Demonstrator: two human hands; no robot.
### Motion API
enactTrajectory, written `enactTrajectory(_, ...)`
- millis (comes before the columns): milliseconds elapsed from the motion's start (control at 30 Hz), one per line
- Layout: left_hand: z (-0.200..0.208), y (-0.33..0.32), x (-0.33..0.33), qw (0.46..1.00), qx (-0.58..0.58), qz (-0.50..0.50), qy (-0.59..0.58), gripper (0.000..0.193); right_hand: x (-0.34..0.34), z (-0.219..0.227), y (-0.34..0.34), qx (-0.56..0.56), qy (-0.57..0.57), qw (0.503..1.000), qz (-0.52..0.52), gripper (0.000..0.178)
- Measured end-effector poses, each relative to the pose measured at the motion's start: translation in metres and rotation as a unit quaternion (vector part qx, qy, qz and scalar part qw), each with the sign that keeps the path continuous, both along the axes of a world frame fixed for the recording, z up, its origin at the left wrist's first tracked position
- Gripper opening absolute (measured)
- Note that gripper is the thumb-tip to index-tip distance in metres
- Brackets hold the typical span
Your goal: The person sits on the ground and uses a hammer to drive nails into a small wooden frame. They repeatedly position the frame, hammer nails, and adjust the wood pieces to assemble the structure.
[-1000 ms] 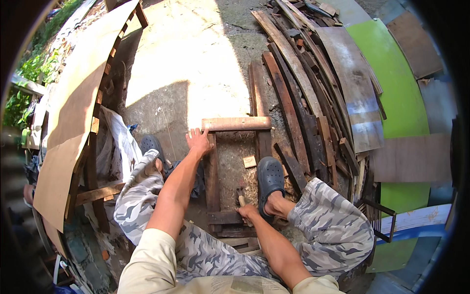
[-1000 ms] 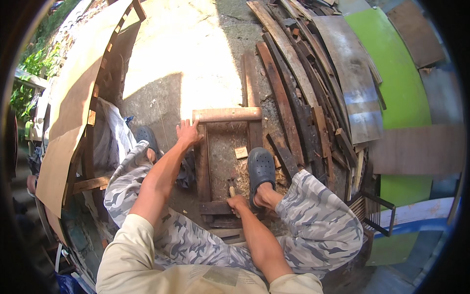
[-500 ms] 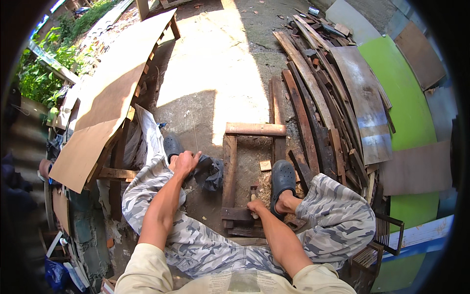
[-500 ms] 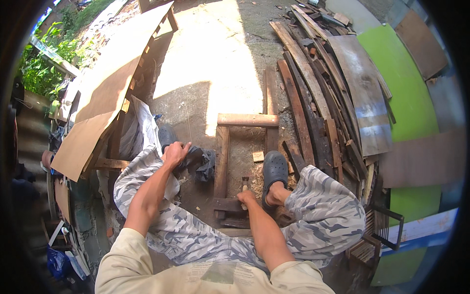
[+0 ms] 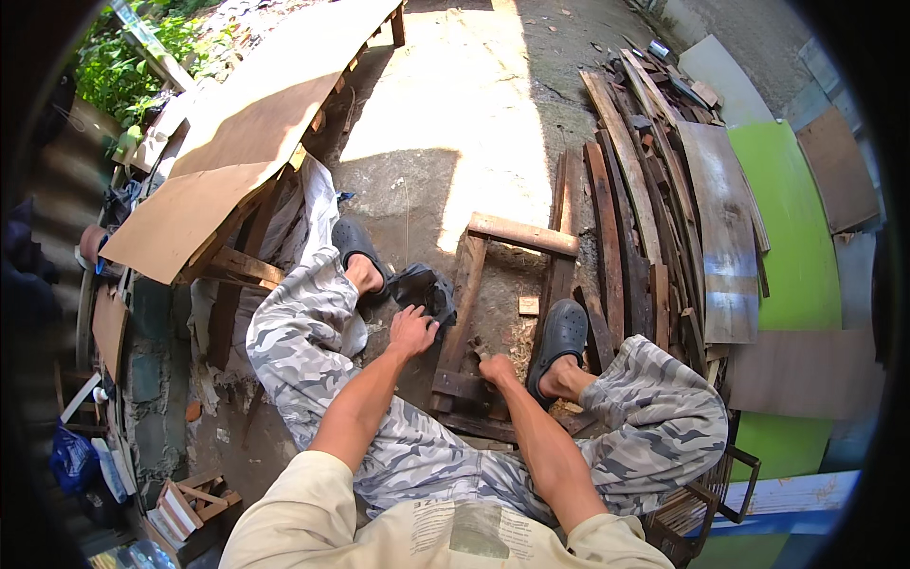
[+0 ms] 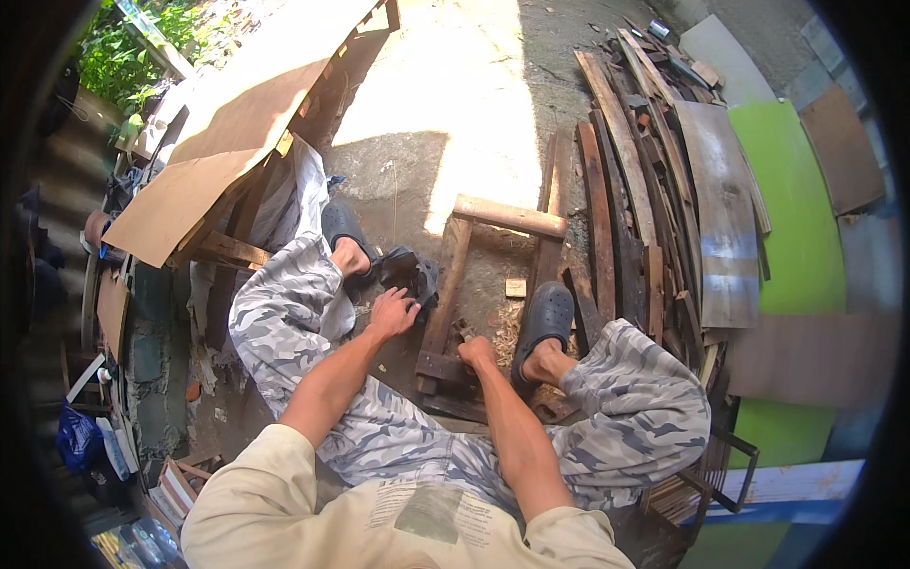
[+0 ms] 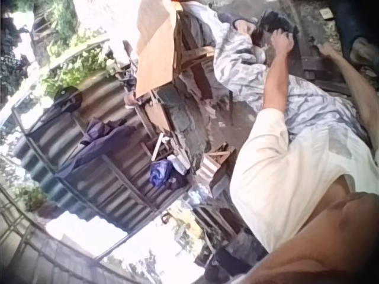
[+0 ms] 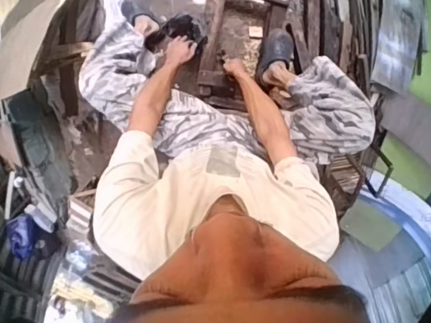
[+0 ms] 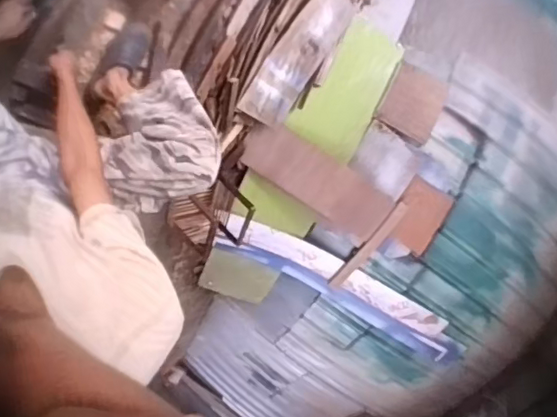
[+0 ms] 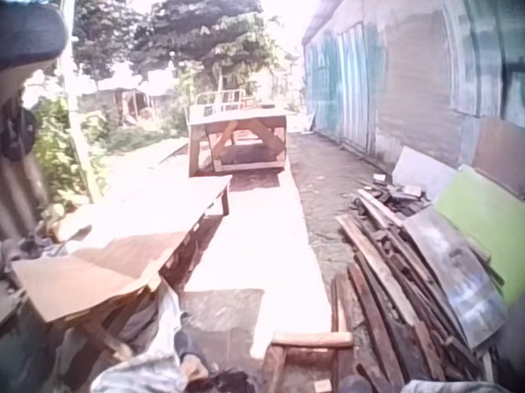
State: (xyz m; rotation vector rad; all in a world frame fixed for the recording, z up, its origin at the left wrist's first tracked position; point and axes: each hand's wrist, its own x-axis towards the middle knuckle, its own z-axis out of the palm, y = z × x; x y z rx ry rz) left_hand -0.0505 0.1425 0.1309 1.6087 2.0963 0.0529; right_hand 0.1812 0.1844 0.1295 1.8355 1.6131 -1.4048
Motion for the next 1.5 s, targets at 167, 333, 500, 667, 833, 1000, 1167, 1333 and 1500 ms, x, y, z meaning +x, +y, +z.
enactTrajectory(167,-0.031,-0.007,-0.004,0.997,0.023,-0.028,-0.064,0.047,-0.008,-0.003,-0.001,0.046,-0.001,0.999,0.003,0.039)
enactTrajectory(333,-0.024,0.027,0.005,0.973,-0.038,0.163,-0.156,0.046,0.007,-0.016,0.003,0.045,-0.025,0.998,-0.034,0.046)
enactTrajectory(500,-0.081,0.05,-0.021,0.922,-0.02,0.331,-0.199,0.039,-0.01,0.007,0.001,0.061,-0.062,0.996,-0.028,0.047)
enactTrajectory(667,-0.134,0.052,-0.047,0.911,-0.152,0.364,-0.117,0.051,-0.022,0.005,0.001,0.046,-0.051,0.998,-0.016,0.049)
enactTrajectory(833,-0.133,0.052,-0.03,0.922,-0.111,0.346,-0.135,0.053,-0.013,0.002,0.005,0.03,-0.077,0.997,0.004,0.049)
enactTrajectory(1000,-0.12,0.051,-0.026,0.932,-0.079,0.334,-0.113,0.047,-0.017,0.007,0.008,0.022,-0.086,0.996,0.004,0.049)
enactTrajectory(1167,-0.127,0.035,-0.03,0.906,-0.058,0.414,-0.066,0.04,-0.023,0.008,0.007,0.022,-0.077,0.997,0.007,0.05)
enactTrajectory(1333,-0.121,0.038,-0.021,0.927,-0.012,0.368,-0.066,0.042,-0.019,0.007,0.009,0.022,-0.085,0.996,0.011,0.05)
enactTrajectory(1500,-0.127,0.041,-0.016,0.941,-0.008,0.335,-0.035,0.039,-0.019,0.008,0.009,0.017,-0.086,0.996,0.001,0.049)
